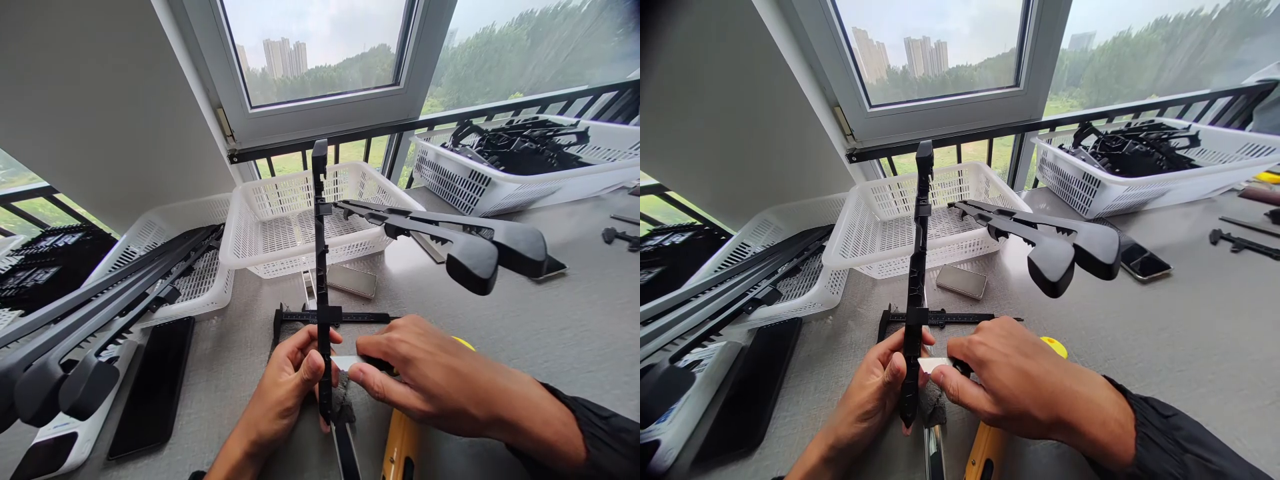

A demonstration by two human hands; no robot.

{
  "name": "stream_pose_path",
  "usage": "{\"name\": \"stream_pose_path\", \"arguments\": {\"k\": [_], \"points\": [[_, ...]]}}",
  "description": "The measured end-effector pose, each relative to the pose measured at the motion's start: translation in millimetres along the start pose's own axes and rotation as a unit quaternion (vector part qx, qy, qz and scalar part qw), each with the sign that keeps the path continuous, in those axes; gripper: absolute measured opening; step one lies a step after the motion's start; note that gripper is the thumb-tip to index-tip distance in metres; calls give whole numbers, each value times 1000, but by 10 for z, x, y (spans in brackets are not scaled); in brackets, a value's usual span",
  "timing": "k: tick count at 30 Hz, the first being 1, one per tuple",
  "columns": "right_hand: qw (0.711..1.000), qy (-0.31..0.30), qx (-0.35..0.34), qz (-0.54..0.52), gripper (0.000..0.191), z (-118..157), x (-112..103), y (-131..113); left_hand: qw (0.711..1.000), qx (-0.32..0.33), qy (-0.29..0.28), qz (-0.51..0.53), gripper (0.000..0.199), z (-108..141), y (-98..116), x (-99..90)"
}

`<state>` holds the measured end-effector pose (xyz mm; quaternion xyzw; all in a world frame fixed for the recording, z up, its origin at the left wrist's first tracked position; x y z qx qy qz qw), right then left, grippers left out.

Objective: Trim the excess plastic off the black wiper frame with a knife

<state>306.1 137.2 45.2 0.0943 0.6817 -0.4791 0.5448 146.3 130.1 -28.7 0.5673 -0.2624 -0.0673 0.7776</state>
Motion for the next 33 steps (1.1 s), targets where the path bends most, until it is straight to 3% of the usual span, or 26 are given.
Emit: {"name": "stream_pose_path", "arguments": {"k": [8,19,27,33], "points": [[999,20,18,45,39,6,25,9,1000,-8,16,-3,63,11,-4,-16],[985,118,-38,121,34,30,3,-60,1000,-7,4,8,61,-2,5,-16],[982,130,-43,127,32,34,7,-94,1000,-12,6,4,63,9,5,-3],[973,173,-52,144,33,51,-9,-119,1000,-16,12,5,65,1,14,-15]]}}
Point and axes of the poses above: each hand's wrist, its own z-axis away from the middle knuckle, its own x-axis out of the palm, y = z × x, the point moved 6 cm from there along -z, towards the middle knuckle, and after that the axes turned 7 degrees about -z, right-handed, at the moved point
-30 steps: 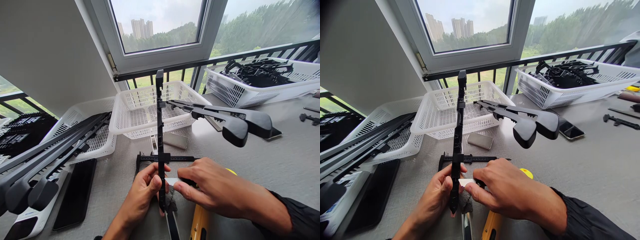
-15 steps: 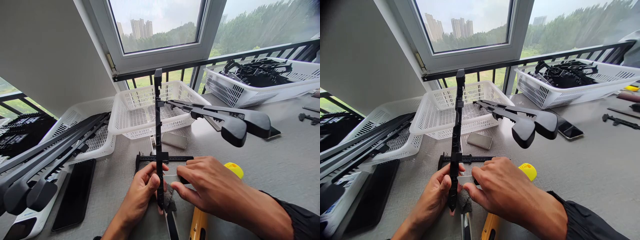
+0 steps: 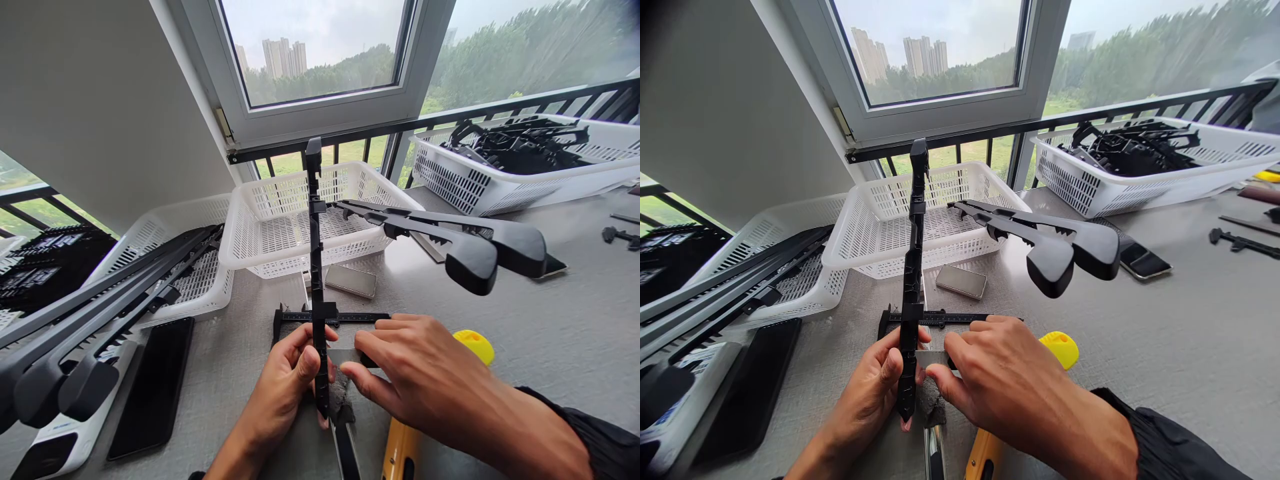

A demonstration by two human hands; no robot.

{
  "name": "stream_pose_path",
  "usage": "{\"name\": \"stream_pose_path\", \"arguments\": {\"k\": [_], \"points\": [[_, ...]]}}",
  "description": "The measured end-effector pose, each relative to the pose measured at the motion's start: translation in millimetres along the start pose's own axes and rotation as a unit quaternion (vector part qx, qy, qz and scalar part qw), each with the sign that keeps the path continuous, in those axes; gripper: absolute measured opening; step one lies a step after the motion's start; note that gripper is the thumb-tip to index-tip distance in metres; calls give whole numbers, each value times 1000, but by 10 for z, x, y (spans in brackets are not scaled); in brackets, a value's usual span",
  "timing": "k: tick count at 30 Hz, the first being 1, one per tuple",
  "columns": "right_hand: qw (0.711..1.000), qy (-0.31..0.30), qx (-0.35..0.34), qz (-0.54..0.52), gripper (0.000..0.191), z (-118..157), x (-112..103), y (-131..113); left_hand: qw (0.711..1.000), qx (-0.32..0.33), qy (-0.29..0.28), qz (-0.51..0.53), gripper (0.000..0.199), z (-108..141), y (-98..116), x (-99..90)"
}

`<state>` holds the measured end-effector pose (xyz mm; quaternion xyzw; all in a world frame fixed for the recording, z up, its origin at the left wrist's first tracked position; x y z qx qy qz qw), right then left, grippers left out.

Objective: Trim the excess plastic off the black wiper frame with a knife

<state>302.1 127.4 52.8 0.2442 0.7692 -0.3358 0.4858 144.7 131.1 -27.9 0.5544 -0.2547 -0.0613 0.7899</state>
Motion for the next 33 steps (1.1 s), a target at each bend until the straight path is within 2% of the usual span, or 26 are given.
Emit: {"name": "stream_pose_path", "arguments": {"k": [3,8,11,33], "points": [[999,30,-12,4,38,3,-26,-17,1000,-4,0,-2,65,-9,-3,-2],[997,71,-35,14,63,-15,-87,-60,1000,-2,3,1,64,-9,-8,-15],[995,85,-44,19,69,-28,-109,-76,1000,1,5,-1,64,-4,-6,-21],[991,113,-56,37,61,-8,-94,-89,1000,7,3,23,63,-35,13,-8]]}}
Point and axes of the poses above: each hand's wrist, its own z-axis away from the middle knuckle, its own x-axis out of the palm, y = z × x, the point moved 6 cm from there along -z, towards the middle knuckle, and after that the axes turned 7 degrees about -z, right-handed, at the moved point
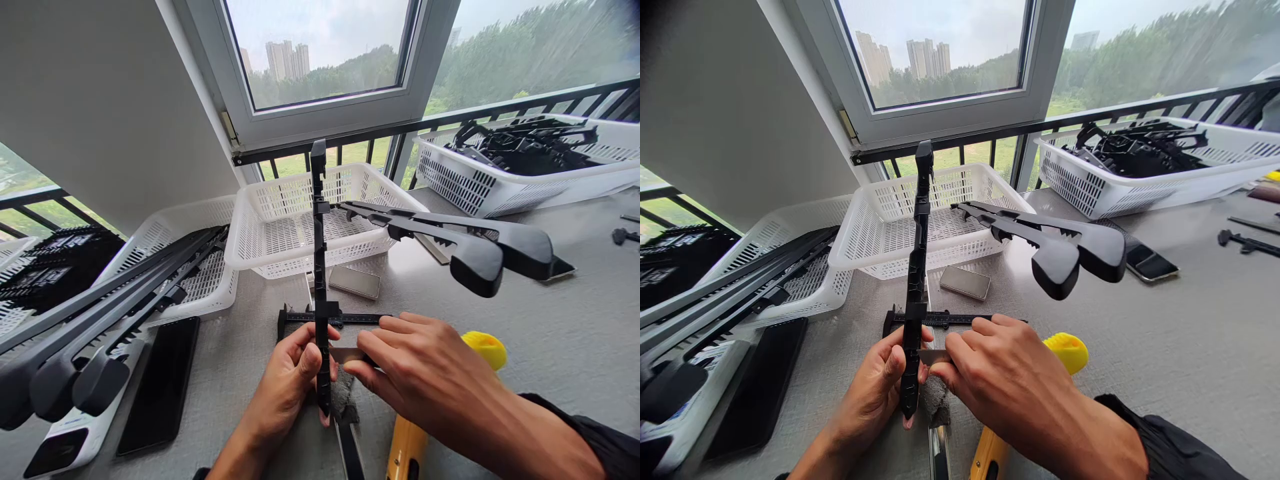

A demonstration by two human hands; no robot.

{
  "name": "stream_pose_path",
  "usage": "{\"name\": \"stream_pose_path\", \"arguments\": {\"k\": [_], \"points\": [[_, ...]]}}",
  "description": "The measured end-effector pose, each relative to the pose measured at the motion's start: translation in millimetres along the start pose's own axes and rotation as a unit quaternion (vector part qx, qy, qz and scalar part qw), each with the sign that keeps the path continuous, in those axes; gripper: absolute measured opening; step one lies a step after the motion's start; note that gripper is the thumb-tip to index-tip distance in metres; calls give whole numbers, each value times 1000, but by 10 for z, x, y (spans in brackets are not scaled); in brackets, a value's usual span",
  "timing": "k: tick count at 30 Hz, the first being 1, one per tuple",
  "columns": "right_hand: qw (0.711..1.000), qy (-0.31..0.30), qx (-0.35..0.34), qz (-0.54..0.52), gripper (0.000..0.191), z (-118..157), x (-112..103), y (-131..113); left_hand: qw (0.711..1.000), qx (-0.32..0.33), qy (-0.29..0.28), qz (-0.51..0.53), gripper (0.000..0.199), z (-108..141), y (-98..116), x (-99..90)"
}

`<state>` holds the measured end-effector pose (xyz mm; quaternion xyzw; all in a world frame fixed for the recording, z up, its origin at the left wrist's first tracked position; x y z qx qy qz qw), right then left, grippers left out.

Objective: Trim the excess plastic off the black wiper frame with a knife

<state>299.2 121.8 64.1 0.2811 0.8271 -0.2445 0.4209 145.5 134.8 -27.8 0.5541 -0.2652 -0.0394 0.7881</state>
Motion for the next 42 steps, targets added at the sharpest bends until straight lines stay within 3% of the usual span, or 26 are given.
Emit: {"name": "stream_pose_path", "arguments": {"k": [8,13,16,33,42], "points": [[1000,-17,7,-17,57,14,1,11,1000,5,-7,9,63,8,-6,8],[983,-117,67,-123,17,46,72,96,1000,-3,-2,2,66,16,-1,6],[972,-153,78,-160,10,49,102,128,1000,3,0,1,65,19,15,11],[982,-116,33,-148,37,29,106,139,1000,14,-20,-8,62,11,17,38],[977,-148,37,-147,27,59,160,111,1000,13,-15,-5,61,22,25,46]]}}
Point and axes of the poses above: each hand's wrist, its own z-axis away from the middle knuckle, its own x-axis out of the palm, y = z × x, the point moved 6 cm from there along -z, towards the middle knuckle, and after that the axes turned 7 degrees about -z, right-handed, at the moved point
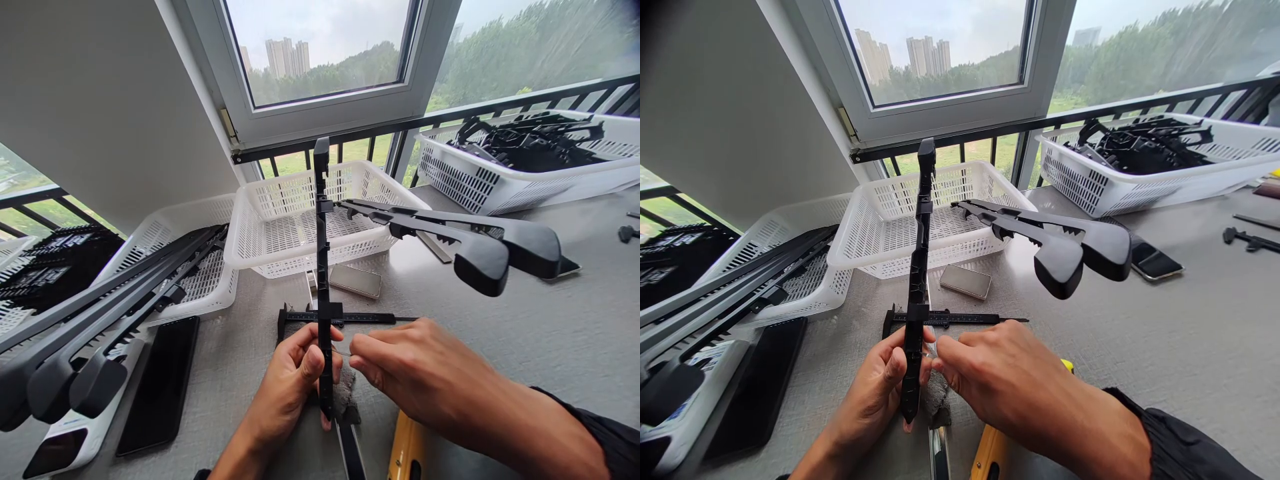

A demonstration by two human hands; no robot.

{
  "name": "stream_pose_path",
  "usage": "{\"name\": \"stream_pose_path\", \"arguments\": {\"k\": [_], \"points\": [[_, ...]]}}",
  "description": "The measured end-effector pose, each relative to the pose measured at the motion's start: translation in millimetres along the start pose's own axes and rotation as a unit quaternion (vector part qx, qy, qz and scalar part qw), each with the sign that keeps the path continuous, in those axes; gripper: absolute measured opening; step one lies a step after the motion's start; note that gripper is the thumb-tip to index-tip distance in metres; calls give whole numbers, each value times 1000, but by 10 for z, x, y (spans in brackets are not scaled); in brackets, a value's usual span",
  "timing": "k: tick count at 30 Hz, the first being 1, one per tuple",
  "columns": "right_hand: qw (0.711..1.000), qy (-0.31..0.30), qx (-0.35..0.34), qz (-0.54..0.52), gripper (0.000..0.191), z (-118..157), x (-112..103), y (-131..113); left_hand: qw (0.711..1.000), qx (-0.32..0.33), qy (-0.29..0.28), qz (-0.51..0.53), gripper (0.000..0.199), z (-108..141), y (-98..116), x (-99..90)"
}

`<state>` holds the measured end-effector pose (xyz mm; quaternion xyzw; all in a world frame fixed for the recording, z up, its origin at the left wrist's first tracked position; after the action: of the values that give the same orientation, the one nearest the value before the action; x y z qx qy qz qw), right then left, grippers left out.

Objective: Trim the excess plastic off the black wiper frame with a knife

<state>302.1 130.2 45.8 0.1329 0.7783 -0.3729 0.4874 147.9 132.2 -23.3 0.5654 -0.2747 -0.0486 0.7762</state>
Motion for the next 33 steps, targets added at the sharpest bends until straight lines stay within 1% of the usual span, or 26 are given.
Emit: {"name": "stream_pose_path", "arguments": {"k": [3,10,16,18,23,30,33], "points": [[1000,-12,-6,-2,28,-5,8,-5,1000,-8,-5,9,61,3,-9,9],[999,31,-15,-2,34,-6,-78,-21,1000,-5,-1,21,59,-1,4,21],[999,35,-19,1,34,-10,-72,-31,1000,-4,-6,25,57,9,-10,24],[999,32,-21,0,32,-9,-68,-30,1000,-5,-9,22,58,14,-7,30],[999,27,-16,2,24,7,-59,-9,1000,-5,5,12,61,12,-1,20],[998,27,-32,48,17,43,-41,-24,1000,-4,10,0,63,-5,-22,-18],[998,18,-28,60,13,48,-26,-21,1000,-4,12,-16,63,-6,-27,-43]]}}
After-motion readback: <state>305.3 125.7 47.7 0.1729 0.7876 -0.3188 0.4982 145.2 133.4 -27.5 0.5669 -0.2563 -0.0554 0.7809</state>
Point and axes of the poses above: each hand's wrist, its own z-axis away from the middle knuckle, its own x-axis out of the palm, y = z × x, the point moved 6 cm from there along -z, towards the middle knuckle, and after that the axes turned 7 degrees about -z, right-handed, at the moved point
